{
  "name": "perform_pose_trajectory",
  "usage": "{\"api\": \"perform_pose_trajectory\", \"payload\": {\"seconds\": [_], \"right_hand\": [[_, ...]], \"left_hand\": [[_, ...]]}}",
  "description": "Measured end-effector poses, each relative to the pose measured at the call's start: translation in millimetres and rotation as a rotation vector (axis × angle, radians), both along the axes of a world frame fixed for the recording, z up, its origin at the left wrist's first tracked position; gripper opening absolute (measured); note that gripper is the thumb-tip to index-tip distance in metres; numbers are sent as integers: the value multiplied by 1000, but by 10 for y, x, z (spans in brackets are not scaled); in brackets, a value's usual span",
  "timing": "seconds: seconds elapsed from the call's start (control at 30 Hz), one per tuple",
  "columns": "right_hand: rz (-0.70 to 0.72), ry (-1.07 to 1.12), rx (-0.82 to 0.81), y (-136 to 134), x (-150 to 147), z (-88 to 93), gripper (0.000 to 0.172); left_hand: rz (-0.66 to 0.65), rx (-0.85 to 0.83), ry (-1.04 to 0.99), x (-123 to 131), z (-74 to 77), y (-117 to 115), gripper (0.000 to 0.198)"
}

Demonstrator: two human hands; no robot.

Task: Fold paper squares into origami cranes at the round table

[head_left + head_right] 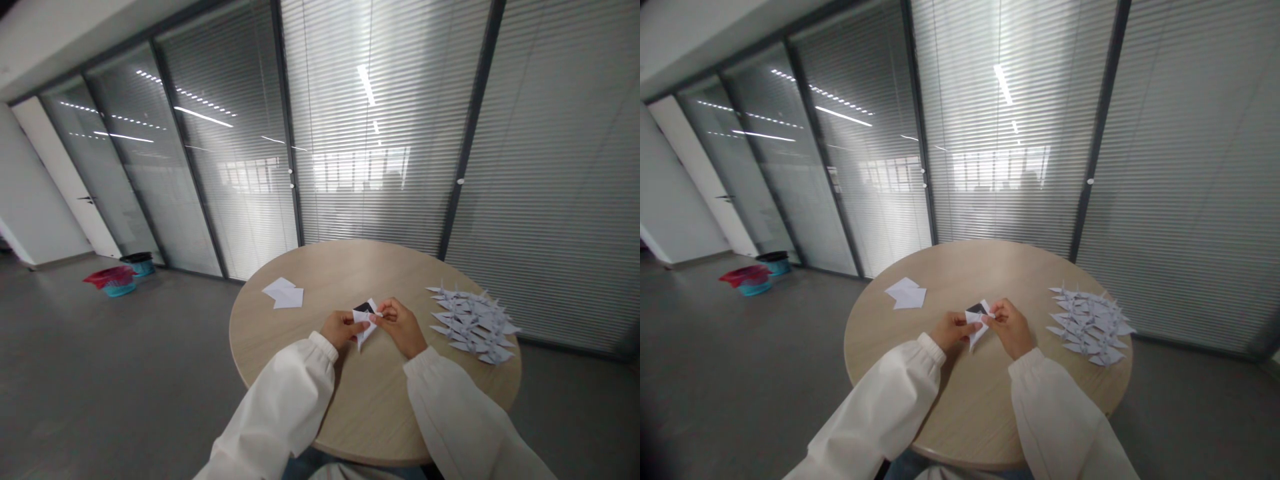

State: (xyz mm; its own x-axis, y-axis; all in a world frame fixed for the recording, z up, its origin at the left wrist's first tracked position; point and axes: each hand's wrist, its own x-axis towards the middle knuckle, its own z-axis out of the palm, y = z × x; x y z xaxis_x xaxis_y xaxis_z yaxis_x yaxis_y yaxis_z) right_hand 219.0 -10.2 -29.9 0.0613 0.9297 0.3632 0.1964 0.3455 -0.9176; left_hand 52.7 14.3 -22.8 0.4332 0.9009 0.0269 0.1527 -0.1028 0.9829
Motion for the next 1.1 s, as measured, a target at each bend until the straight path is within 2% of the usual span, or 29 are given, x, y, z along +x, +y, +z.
{"api": "perform_pose_trajectory", "payload": {"seconds": [0.23,0.5,0.83,0.97,1.1], "right_hand": [[3,2,-2,-3,-1,1,32],[41,55,-38,-6,11,31,40],[43,48,-30,-39,1,67,41],[56,104,-39,-31,-5,77,45],[115,136,-68,-5,13,56,37]], "left_hand": [[39,73,69,-5,-36,18,45],[34,76,76,-6,-67,54,44],[36,63,59,3,-26,11,42],[86,115,35,6,13,0,41],[108,148,13,2,59,-11,43]]}}
